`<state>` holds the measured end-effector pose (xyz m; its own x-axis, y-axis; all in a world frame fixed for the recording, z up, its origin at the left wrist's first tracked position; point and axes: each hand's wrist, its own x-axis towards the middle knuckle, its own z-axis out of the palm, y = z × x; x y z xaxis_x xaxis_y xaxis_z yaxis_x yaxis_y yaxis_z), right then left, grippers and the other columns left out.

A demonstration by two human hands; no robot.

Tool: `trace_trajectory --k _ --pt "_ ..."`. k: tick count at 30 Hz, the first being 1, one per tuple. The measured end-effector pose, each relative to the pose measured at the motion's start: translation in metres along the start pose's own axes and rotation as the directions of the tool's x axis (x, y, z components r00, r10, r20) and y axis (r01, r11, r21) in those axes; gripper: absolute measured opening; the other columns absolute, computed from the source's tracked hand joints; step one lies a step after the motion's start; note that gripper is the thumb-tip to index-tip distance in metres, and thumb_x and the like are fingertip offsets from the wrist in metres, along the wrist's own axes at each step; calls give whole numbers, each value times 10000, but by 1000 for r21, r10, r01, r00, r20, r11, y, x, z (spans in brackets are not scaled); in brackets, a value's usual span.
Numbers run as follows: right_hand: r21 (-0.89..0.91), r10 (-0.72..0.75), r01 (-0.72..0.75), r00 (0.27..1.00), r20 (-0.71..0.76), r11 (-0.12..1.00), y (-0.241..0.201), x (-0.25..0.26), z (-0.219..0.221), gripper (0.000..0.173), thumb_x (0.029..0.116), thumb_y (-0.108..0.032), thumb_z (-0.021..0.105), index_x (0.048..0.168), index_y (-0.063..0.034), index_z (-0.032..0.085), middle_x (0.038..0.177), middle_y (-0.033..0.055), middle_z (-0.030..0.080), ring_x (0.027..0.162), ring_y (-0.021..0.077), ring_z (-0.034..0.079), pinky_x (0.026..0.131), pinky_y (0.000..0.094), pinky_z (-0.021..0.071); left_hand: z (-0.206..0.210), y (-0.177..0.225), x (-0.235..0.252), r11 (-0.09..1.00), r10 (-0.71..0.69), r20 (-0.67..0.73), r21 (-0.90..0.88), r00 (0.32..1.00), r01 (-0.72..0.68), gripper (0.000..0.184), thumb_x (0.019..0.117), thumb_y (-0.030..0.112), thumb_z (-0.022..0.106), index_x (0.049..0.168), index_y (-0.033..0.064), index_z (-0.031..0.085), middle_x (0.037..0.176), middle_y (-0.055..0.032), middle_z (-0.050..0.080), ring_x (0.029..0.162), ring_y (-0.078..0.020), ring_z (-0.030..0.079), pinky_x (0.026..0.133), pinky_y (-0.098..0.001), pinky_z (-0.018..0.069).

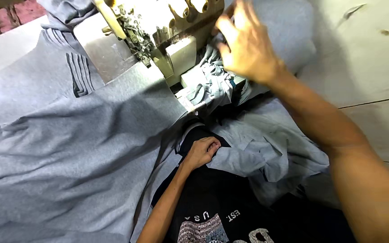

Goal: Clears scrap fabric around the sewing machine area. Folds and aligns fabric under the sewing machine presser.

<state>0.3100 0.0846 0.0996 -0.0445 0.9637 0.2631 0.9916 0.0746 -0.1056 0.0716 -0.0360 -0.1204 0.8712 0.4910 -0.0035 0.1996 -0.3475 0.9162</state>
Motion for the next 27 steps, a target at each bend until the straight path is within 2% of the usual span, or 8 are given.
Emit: trace_trajectory --k 3,5,10,15,17,21,25,27 --pt "-12 36 -34 964 263 999 -19 -18 24 540 846 -351 714 1341 -173 592 1370 265 531 1243 500 524 820 615 521 0 0 0 1000 4 1 -1 1000 -4 253 1047 220 529 1102 59 716 967 -74 723 858 -139 682 814 -307 563" --pt "3 58 -64 922 383 998 -12 -18 35 526 838 -338 762 1312 -180 594 1320 258 562 1175 499 567 787 639 513 0 1 0 1000 3 6 -5 1000 -3 256 1048 215 526 1104 54 716 973 -82 722 861 -146 682 818 -313 560" --pt "208 -5 -62 951 308 976 22 -2 24 185 882 -221 690 1031 -115 721 948 134 715 911 351 689 767 613 513 0 1 0 1000 -1 4 2 1000 1 253 1046 219 528 1103 61 717 971 -75 724 861 -142 681 818 -313 560" --pt "451 5 -103 977 213 886 53 11 9 232 908 -198 728 1096 -62 722 1005 104 723 846 194 695 814 422 572 0 2 -1 1000 -4 7 -3 1000 4 266 1050 224 522 1112 54 718 984 -83 726 871 -152 684 827 -332 564" --pt "509 70 -163 978 197 845 60 15 3 237 924 -212 737 1113 -72 713 1014 78 722 840 138 703 811 349 594 0 1 -1 1000 0 5 0 1000 0 263 1051 226 523 1108 59 717 979 -79 724 867 -147 682 825 -330 564" --pt "546 158 -219 975 157 808 73 22 -5 229 920 -238 749 1101 -103 713 988 34 698 829 93 669 783 297 577 0 1 0 1000 -7 10 6 1000 7 260 1051 237 529 1102 67 719 972 -68 725 861 -139 681 819 -318 561" --pt "517 148 -175 985 94 838 79 28 -6 224 928 -244 739 1098 -100 715 1004 30 706 880 84 679 834 280 572 0 1 0 1000 -9 5 -5 1000 9 253 1048 228 528 1100 69 718 973 -70 721 854 -134 677 810 -307 560" --pt "517 126 -152 988 87 842 78 29 -5 262 908 -192 753 1140 -84 696 1063 52 709 928 113 686 867 305 573 -1 1 -1 1000 -11 9 -8 1000 11 252 1048 225 528 1105 66 716 970 -73 720 848 -135 675 806 -307 559"
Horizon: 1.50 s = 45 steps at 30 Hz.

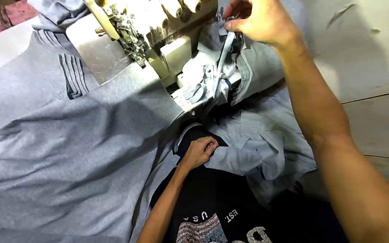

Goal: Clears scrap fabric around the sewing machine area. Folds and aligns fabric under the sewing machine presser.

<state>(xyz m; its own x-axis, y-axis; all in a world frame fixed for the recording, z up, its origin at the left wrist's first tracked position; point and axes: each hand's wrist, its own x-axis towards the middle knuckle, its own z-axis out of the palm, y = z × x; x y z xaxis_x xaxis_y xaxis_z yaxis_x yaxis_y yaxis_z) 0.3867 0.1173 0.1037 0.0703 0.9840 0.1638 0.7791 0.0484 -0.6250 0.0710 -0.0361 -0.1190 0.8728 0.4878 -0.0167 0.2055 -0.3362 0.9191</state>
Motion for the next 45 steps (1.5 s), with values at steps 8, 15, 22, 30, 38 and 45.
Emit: trace_trajectory --k 8,15,22,30,38,45 --pt "-57 -110 127 964 242 990 -32 -35 24 354 910 -236 735 1222 -95 646 1158 75 690 971 162 704 854 364 603 0 -1 0 1000 -3 -1 0 1000 3 259 1052 231 524 1103 67 716 967 -72 720 842 -136 674 800 -304 558" --pt "-366 19 87 961 276 927 -33 -68 73 512 830 -108 751 1319 -158 611 1284 224 579 1120 445 602 866 613 522 1 -1 0 1000 -5 -2 4 1000 5 257 1052 233 529 1109 69 719 968 -67 722 852 -130 679 810 -299 560" --pt "176 28 -55 988 150 983 11 -36 33 233 903 -58 701 1135 -44 711 1066 93 714 906 134 675 844 330 566 0 0 0 1000 -26 1 2 1000 26 258 1050 248 536 1103 78 722 958 -57 720 844 -116 674 796 -295 561" --pt "-43 262 -262 965 -8 964 -6 -36 39 780 875 -388 779 1510 -130 408 1011 92 689 785 228 706 711 466 616 -3 6 2 976 -150 -30 -165 988 143 299 1049 216 543 1270 35 631 1014 -65 706 811 -122 688 741 -296 595" --pt "-243 -13 -15 993 -116 970 -41 -65 97 324 881 -110 615 1191 -37 675 1111 185 688 959 358 697 773 563 557 -53 14 23 322 -191 -189 -939 963 -121 568 933 543 668 1298 109 627 1338 -119 659 1010 -187 704 875 -329 578" --pt "-356 -323 292 946 -31 888 -62 -115 165 266 859 -31 606 1107 -65 698 1016 137 672 923 329 663 654 441 520 -54 29 28 4 -396 -133 -990 909 -143 165 994 71 536 955 103 693 783 13 642 678 -58 601 686 -212 530"
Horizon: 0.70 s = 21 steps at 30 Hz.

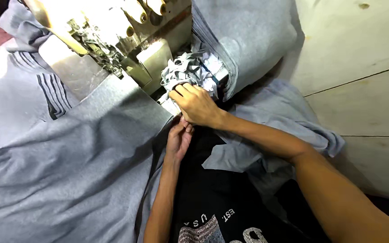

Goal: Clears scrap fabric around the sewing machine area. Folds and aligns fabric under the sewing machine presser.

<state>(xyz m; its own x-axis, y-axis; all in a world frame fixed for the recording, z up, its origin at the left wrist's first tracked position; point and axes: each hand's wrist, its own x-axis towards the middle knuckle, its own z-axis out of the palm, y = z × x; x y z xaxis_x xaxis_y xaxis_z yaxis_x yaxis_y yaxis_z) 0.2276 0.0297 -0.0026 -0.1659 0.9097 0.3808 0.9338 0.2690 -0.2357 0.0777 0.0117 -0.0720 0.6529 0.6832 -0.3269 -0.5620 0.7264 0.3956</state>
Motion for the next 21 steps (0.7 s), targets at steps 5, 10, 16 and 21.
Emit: trace_trajectory --k 5,10,16,21 --pt "357 -46 -9 989 144 934 16 0 -30 372 965 -161 630 1337 -158 652 1130 122 648 1035 286 639 817 446 562 16 -1 -17 944 41 61 326 997 -59 128 1020 110 546 1076 36 634 766 -37 665 653 -72 627 664 -217 548" --pt "618 246 -184 969 -16 764 67 9 -78 373 1017 -75 523 1388 -35 532 1010 46 719 737 110 679 630 293 590 53 12 -27 145 423 363 878 830 -457 395 1023 62 570 1398 31 450 836 -38 717 646 -132 695 589 -303 621" --pt "297 237 -303 942 239 905 104 38 -53 381 891 -261 725 1232 -92 707 1061 130 727 938 284 700 857 556 544 88 43 17 -702 323 465 702 824 -121 723 967 103 553 1637 180 293 722 -99 652 513 -303 602 448 -489 467" --pt "294 315 -293 949 -30 910 122 56 -83 191 930 -163 692 1055 -22 729 947 126 726 850 208 700 814 421 571 83 39 26 -724 421 365 687 830 65 539 923 116 582 1457 68 526 839 -141 704 625 -346 683 498 -526 517"
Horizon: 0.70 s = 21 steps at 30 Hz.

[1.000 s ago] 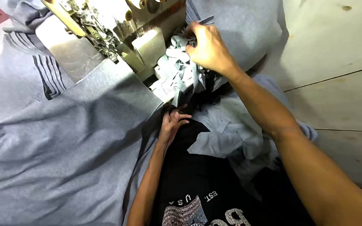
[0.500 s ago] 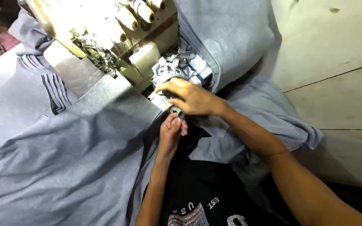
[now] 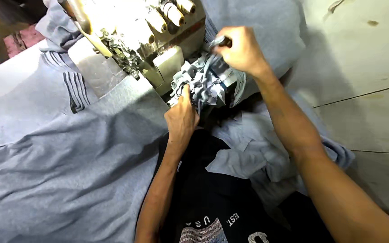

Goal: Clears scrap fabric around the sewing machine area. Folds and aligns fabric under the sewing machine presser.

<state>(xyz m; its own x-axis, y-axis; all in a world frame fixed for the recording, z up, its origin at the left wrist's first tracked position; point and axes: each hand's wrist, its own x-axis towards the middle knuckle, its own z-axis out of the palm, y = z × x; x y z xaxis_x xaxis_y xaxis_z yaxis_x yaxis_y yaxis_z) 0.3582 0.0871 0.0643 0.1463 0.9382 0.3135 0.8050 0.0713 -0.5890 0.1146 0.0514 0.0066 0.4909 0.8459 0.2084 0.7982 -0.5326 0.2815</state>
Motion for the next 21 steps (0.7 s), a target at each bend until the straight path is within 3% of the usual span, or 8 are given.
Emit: trace_trajectory --k 3,5,11,14,17,19,21 --pt "69 20 -17 999 -49 997 10 17 -24 260 954 -198 681 1150 -28 693 986 85 711 816 116 691 771 313 592 7 -2 -4 1000 26 -52 -15 998 -26 510 904 88 595 1413 55 572 870 -134 710 632 -327 684 496 -505 513" --pt "186 -3 14 998 -57 982 18 27 -33 227 963 -178 685 1135 -30 682 953 42 687 734 51 650 684 235 574 8 -4 -3 999 32 -58 -32 998 -34 510 885 86 605 1395 61 588 870 -127 712 630 -324 681 493 -505 508" --pt "342 15 17 996 -90 939 21 37 -42 158 966 -109 691 1090 -16 662 920 18 669 722 35 644 674 220 579 12 -9 -4 997 34 -63 -62 997 -38 511 870 93 611 1380 64 603 883 -132 717 646 -327 688 504 -517 516" --pt "153 -50 48 999 7 987 19 36 -36 257 974 -183 662 1178 -27 675 1025 79 696 854 99 675 800 291 583 15 -10 -4 997 44 -82 -58 996 -49 527 868 101 612 1393 70 599 894 -125 720 652 -319 690 506 -514 518" --pt "-12 -76 81 966 246 997 -3 25 -24 434 943 -352 698 1296 -106 641 1214 140 647 1070 236 650 949 446 537 16 -10 -5 997 57 -91 -50 994 -61 536 858 95 621 1393 66 599 904 -126 716 658 -320 688 508 -506 516" --pt "-66 -156 187 933 324 980 -14 13 0 596 863 -552 724 1306 -159 661 1229 166 631 1147 320 601 991 524 487 17 -11 -5 996 62 -111 -50 992 -67 526 858 101 626 1383 67 609 883 -124 710 653 -316 683 503 -497 510" --pt "-124 -198 259 908 370 958 -20 1 28 563 814 -603 718 1256 -255 695 1208 123 649 1193 337 571 966 544 490 20 -12 -5 996 68 -135 -47 988 -75 503 857 106 632 1358 69 625 857 -116 697 637 -304 672 490 -486 501"
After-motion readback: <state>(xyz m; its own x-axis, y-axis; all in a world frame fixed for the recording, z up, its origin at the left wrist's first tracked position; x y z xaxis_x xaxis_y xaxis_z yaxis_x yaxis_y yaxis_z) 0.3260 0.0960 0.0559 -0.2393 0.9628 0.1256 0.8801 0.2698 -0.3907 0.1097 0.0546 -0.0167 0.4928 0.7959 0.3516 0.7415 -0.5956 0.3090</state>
